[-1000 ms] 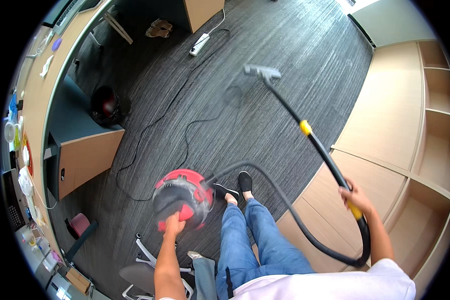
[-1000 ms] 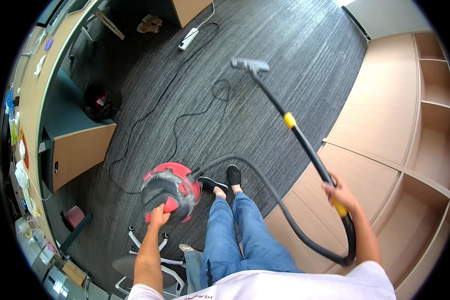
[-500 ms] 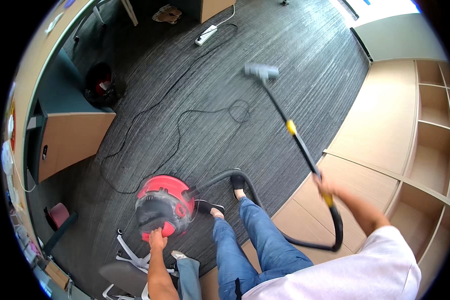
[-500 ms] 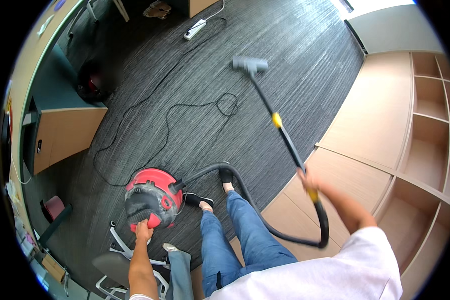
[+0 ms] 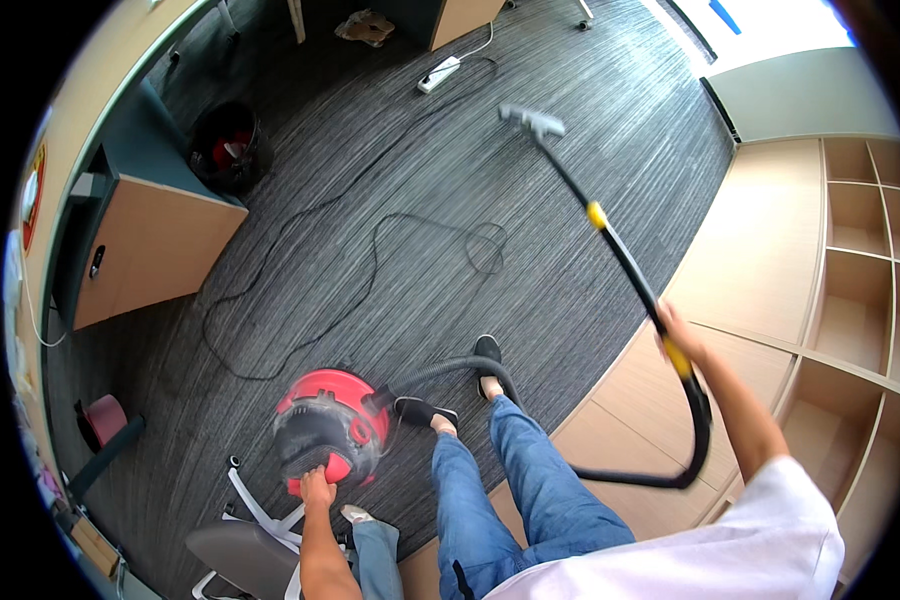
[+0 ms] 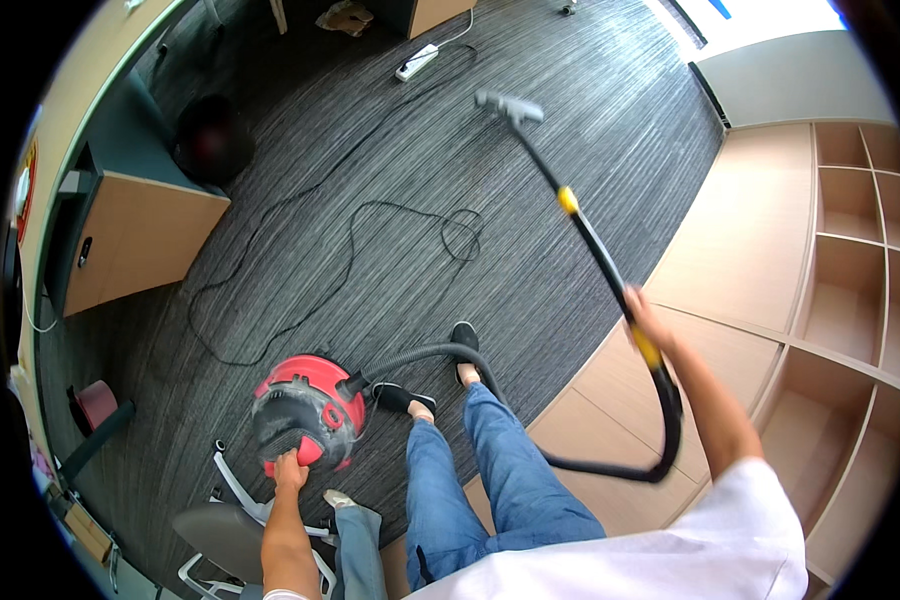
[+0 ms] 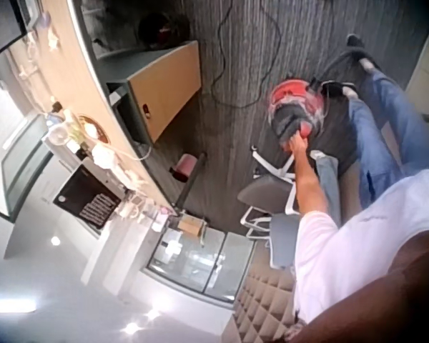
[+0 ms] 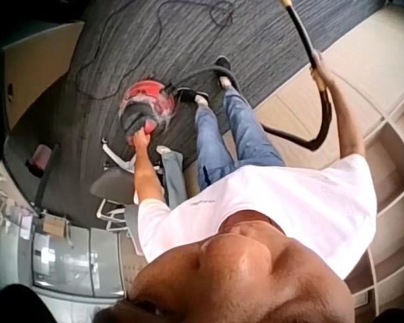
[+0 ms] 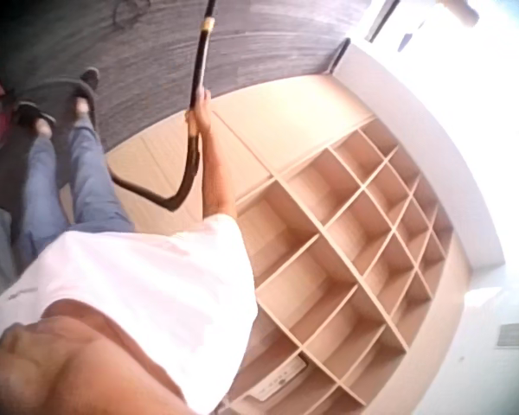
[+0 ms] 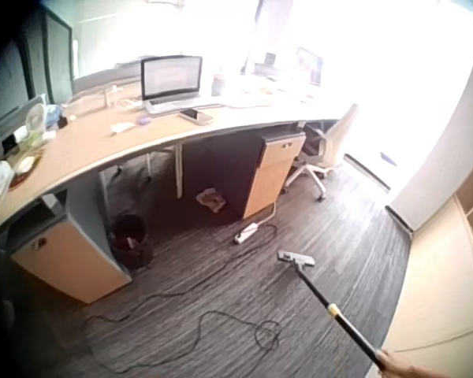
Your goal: The person vacuums a carpeted office floor using a red canister vacuum with a long wand. They move around desks, chairs, and a hand truck, adjusting the vacuum's position and repositioning a chair to reach different areas.
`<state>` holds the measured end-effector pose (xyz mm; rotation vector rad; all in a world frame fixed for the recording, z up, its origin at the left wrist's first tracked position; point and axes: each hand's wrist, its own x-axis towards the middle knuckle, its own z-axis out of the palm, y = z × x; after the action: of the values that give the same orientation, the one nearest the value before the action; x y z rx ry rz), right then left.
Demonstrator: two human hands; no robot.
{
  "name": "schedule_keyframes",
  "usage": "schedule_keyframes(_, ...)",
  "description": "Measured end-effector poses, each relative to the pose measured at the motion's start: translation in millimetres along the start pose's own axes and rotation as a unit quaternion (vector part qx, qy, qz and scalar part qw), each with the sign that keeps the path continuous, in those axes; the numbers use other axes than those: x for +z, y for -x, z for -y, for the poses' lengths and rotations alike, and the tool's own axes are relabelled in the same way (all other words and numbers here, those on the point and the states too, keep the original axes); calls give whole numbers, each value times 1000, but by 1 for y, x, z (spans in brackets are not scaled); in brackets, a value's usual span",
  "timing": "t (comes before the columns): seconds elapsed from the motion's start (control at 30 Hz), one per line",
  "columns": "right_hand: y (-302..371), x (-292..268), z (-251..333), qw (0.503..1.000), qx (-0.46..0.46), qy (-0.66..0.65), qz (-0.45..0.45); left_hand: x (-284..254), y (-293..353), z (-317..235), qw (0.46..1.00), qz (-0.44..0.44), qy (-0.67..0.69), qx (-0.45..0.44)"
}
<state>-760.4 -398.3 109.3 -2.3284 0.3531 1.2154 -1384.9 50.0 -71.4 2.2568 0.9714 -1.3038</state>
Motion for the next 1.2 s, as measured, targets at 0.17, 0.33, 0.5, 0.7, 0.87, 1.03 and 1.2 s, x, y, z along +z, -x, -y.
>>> schedule_keyframes(0.17,-131,39,128,991,76,-92,54,4,-16,1,1000,10,-23,-4)
schedule_keyframes(0.33,-52,144,86,989,80,-85,95,-22,19,-33,985,-160,41,41)
schedule_keyframes(0.5,61,217,103,941,165,-259,142,-149,145,-233,689,182,653,256)
schedule_keyframes(0.7,63,210,167,911,89,-385,117,-257,220,-308,568,368,699,230)
schedule_keyframes(0.87,24,143,181,893,0,-426,142,-297,207,-369,636,295,648,298)
schedule_keyframes(1.03,-94,58,241,902,25,-422,91,-319,142,-467,801,3,547,243)
schedule_keyframes(1.2,-157,141,182,932,-47,-330,138,-323,158,-429,892,-66,425,138)
